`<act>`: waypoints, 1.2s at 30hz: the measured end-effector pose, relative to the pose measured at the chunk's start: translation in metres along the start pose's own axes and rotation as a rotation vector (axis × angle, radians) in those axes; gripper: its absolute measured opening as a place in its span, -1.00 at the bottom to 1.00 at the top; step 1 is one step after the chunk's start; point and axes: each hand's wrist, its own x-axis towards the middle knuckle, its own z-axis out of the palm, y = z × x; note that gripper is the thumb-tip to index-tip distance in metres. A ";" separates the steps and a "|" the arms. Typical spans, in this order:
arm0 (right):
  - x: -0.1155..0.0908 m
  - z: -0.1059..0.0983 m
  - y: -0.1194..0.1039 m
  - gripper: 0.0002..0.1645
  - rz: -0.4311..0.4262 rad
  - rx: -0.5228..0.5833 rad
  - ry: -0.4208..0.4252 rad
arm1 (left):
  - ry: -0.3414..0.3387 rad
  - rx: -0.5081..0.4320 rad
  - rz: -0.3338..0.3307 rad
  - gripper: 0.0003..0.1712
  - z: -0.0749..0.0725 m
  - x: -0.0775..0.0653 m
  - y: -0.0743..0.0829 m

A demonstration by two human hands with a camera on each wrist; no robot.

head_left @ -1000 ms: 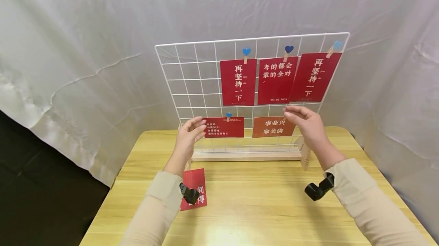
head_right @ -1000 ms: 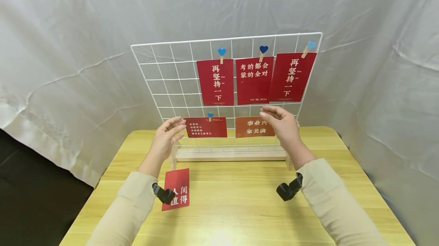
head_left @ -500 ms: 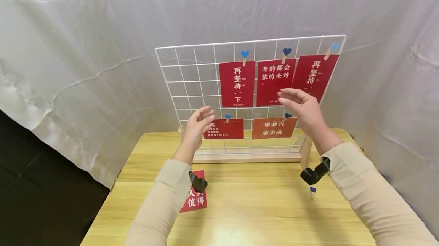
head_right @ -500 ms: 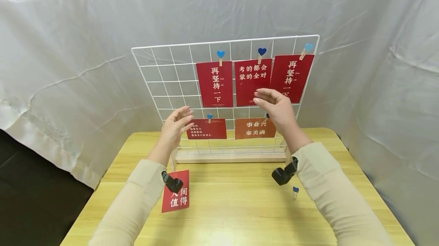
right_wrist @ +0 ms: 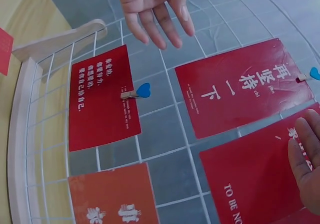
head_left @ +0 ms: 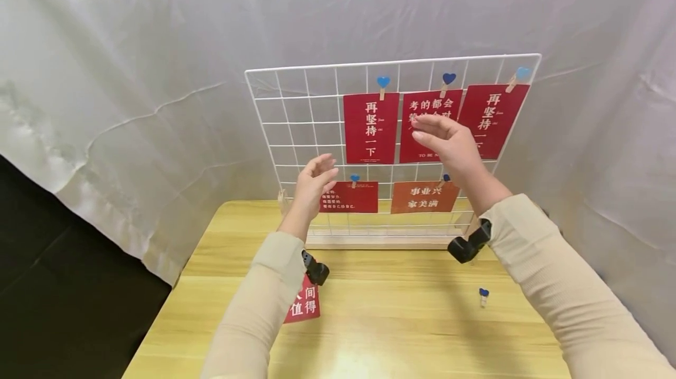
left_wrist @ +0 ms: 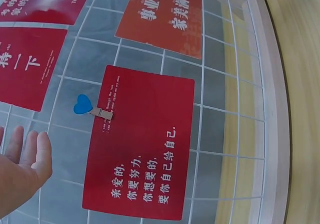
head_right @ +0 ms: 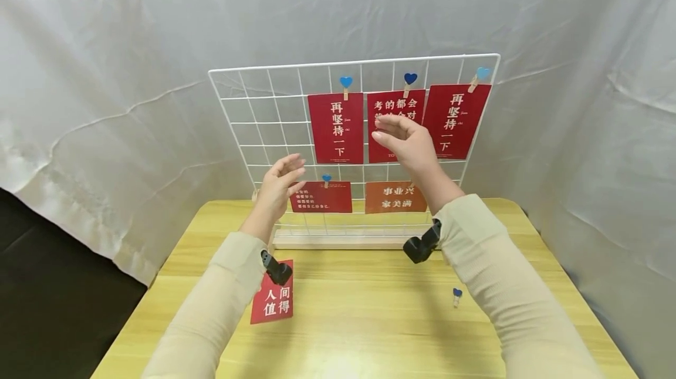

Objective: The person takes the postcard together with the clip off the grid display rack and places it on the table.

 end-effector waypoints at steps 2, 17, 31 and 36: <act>0.003 0.001 -0.002 -0.46 -0.007 -0.001 0.000 | -0.004 0.005 0.000 -0.49 0.002 0.002 0.000; 0.026 0.012 -0.032 -0.48 -0.044 -0.010 0.008 | 0.016 0.004 0.021 -0.54 0.016 0.018 0.006; 0.040 0.014 -0.058 -0.40 -0.052 -0.168 -0.030 | 0.024 0.034 0.021 -0.57 0.021 0.022 0.006; 0.042 0.015 -0.061 -0.38 -0.037 -0.199 -0.042 | 0.017 0.050 0.017 -0.57 0.024 0.022 0.007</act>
